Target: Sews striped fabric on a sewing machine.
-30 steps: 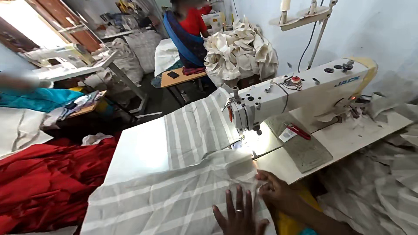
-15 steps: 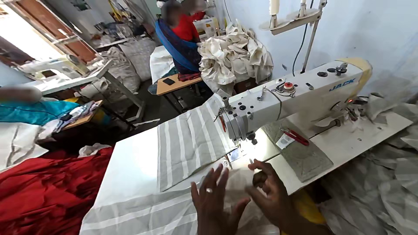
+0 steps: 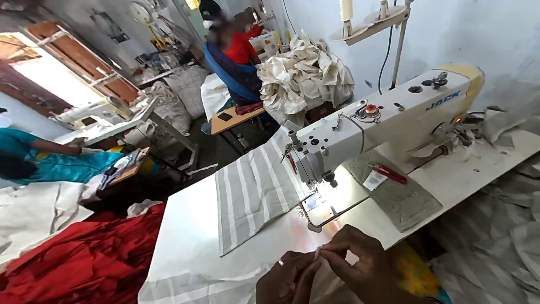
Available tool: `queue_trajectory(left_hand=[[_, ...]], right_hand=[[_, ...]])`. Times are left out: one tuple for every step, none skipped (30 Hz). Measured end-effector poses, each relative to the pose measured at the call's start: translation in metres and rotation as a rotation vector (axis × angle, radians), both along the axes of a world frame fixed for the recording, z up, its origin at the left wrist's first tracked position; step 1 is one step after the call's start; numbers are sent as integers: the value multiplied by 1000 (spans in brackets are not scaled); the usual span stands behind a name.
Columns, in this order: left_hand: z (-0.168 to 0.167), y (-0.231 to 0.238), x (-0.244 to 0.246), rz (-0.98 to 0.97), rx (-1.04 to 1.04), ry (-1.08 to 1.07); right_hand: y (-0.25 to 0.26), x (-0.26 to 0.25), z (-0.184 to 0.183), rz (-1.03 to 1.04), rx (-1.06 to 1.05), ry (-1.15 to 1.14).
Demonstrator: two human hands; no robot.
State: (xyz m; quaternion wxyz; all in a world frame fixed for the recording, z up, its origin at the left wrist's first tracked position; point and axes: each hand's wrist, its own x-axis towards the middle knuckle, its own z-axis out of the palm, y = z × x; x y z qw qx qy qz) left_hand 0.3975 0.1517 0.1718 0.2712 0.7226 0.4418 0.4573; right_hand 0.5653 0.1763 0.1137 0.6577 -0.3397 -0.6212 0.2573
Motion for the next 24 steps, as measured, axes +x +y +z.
queue_trajectory(left_hand=[[1,-3,2,17,-5,1],[2,-5,3,28,-3,-8],[1,-6,3,29,4,-29],[0,-5,2,22,11,-52],[-2,-4,-1,5,17,-76],[-3,-3,-3,-14,17,-98],[-3,-3,-4,-25,17,-109],[-3,-3,-3,-20,21,-105],[-3,-4,0,3,30,-93],[-3,-5,3,37,36,-75],[-2,-7,4,67,32,-45],[-1,-8,4,93,16,-3],[0,-9,4,117,-8,47],[0,-10,3,134,-32,95],[0,-11,3,136,-47,122],[0,-12,4,130,-49,131],[-1,-12,4,118,-43,131],[-1,-11,3,102,-37,115],[-1,-10,2,80,-35,81],[1,-9,1,53,-30,48],[4,-7,0,23,-18,25],[7,-3,-1,-7,6,34],[11,4,-2,-8,49,86],[13,17,-3,51,113,187]], right_hand=[[-1,-3,-3,-115,107,-104],[-3,-6,-6,-192,202,-185],[-5,-7,-8,-214,262,-220],[-7,-8,-10,-170,281,-199],[-8,-8,-11,-84,254,-139],[-10,-7,-10,24,178,-57],[-10,-6,-8,122,66,23],[-10,-3,-3,221,-67,95],[-9,0,1,311,-191,159],[-7,1,4,372,-268,199],[-5,1,5,388,-299,208],[-4,0,5,339,-281,186],[-4,-2,5,222,-219,117],[-4,-5,2,56,-118,-10],[-3,-7,-3,-119,15,-178],[-3,-8,-8,-256,151,-322],[-3,-8,-11,-334,263,-419],[-3,-7,-13,-358,338,-458],[-4,-5,-16,-330,373,-455],[-6,-3,-20,-258,365,-420],[-9,0,-25,-147,306,-362],[-13,4,-31,-7,196,-294],[-18,7,-39,125,40,-208],[-24,10,-45,209,-152,-156]])
